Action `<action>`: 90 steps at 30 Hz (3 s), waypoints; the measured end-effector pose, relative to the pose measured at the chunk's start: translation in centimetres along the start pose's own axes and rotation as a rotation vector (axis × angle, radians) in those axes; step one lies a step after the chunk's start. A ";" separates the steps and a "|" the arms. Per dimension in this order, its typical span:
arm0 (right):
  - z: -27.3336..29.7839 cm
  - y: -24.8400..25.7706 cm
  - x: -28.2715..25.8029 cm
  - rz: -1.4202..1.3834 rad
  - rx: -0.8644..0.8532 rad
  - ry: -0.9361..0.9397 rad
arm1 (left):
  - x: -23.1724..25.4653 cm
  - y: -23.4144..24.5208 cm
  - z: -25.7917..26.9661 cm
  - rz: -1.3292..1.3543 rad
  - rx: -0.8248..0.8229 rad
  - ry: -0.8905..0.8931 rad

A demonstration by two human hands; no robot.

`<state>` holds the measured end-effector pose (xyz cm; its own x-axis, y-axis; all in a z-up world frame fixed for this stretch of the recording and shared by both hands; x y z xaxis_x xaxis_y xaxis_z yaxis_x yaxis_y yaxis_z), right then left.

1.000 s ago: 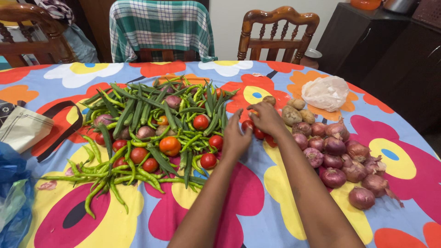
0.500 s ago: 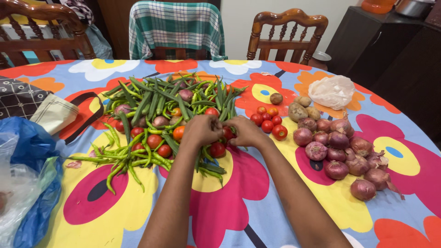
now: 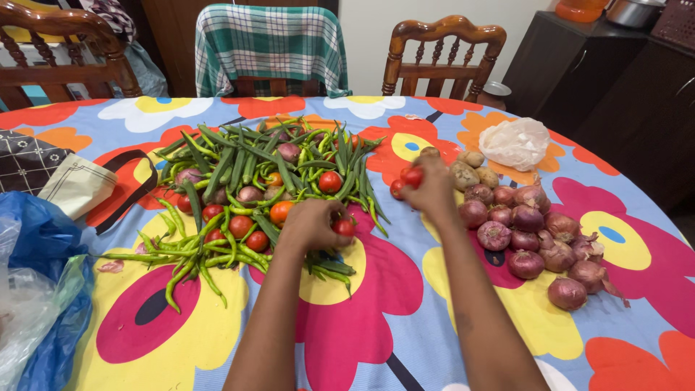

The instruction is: The person sorts a mixed pile of vegetables on a table, separating onions, tomatoes, green beans, and potatoes into distinct groups by hand. The person repeatedly picks up items and places them into their respective piles, gradually organizing the mixed heap.

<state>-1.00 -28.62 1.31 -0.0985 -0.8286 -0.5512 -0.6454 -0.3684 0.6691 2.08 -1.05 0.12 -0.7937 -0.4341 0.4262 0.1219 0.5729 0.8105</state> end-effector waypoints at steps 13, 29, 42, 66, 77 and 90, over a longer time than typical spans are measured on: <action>-1.1 0.8 8.5 0.386 -0.087 -0.354 | 0.1 -5.4 -2.8 0.692 0.581 0.163; 1.5 -3.3 -2.8 -0.399 -0.730 0.111 | -3.5 -11.7 -4.4 1.198 0.582 0.252; 1.7 -2.2 0.2 0.208 -0.405 0.087 | -1.6 -5.4 -2.7 0.770 0.963 0.069; 1.1 -11.1 -10.2 -0.003 -0.182 0.162 | -2.8 -2.3 -0.8 0.232 0.980 0.119; -1.0 -3.1 0.5 0.074 -0.094 -0.007 | 1.7 -3.1 -1.7 -0.028 0.773 -0.140; -0.8 -1.5 7.8 0.014 -0.050 0.049 | 3.0 -6.1 -2.0 0.033 0.568 -0.213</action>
<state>-0.18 -34.90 -3.62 -0.0689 -0.8531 -0.5171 -0.6053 -0.3763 0.7014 0.16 -7.17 -2.75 -0.9039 -0.2944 0.3103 -0.1417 0.8906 0.4322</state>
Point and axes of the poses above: each hand's wrist, its own z-axis away from the middle knuckle, its own y-axis out of the back of the hand, x = y × z, the point moved 2 cm from there along -z, towards the middle knuckle, and after that the axes turned 12 degrees about -y, right-handed, at the moved point
